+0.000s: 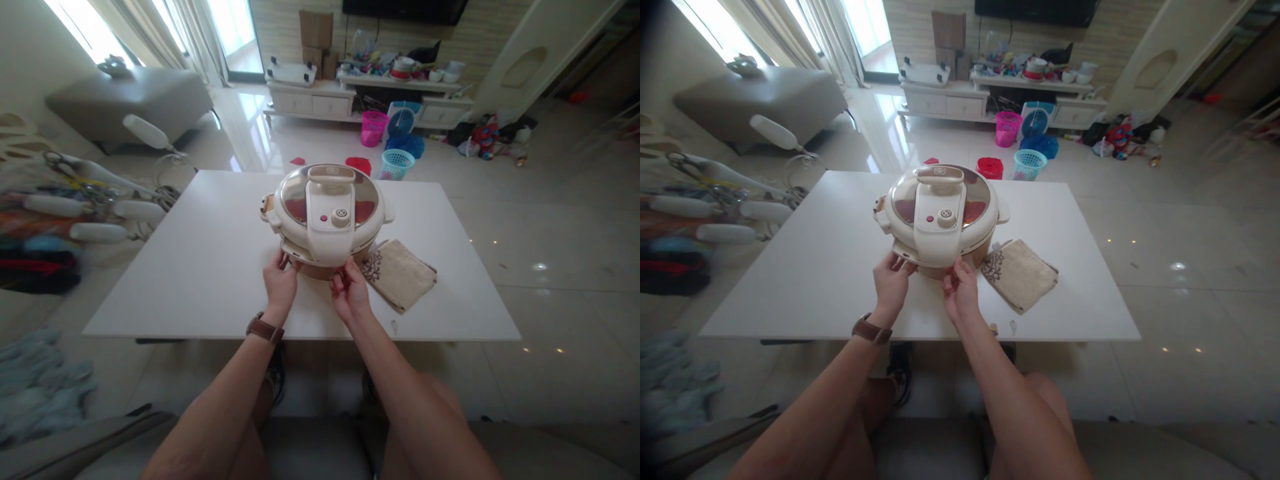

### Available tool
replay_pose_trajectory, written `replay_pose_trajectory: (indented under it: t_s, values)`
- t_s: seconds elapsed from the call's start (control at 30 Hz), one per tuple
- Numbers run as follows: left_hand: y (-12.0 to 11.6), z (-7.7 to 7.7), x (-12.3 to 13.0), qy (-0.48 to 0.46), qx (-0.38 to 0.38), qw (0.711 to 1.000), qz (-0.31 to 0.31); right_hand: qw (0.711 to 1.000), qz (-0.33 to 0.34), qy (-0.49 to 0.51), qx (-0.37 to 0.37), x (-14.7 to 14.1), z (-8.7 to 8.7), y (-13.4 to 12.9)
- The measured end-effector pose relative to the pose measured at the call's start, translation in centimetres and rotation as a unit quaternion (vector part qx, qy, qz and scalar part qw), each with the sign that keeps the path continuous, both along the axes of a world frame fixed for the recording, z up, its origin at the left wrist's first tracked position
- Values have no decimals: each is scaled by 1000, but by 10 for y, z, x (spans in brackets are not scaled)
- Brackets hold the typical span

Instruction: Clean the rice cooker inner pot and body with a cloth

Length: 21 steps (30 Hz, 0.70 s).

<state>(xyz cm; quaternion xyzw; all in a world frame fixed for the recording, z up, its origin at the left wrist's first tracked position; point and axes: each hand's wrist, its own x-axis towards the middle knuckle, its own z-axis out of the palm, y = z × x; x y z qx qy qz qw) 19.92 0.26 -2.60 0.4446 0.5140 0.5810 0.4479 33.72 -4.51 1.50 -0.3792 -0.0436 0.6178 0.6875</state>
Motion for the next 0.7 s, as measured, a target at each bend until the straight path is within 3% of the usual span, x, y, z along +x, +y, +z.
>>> replay_pose_trajectory:
  t_s: [0.23, 0.37, 0.7]
  values:
    - [2, 7, -11, 52, 30, 997, -44, 1000, 5, -9, 20, -1, -9, 0]
    - [0, 4, -2, 106, 36, 994, -12, 1000, 1, -3, 14, -1, -12, 2]
    - [8, -1, 19, 110, 30, 993, 23, 1000, -24, -5, -9, 10, -3, 14]
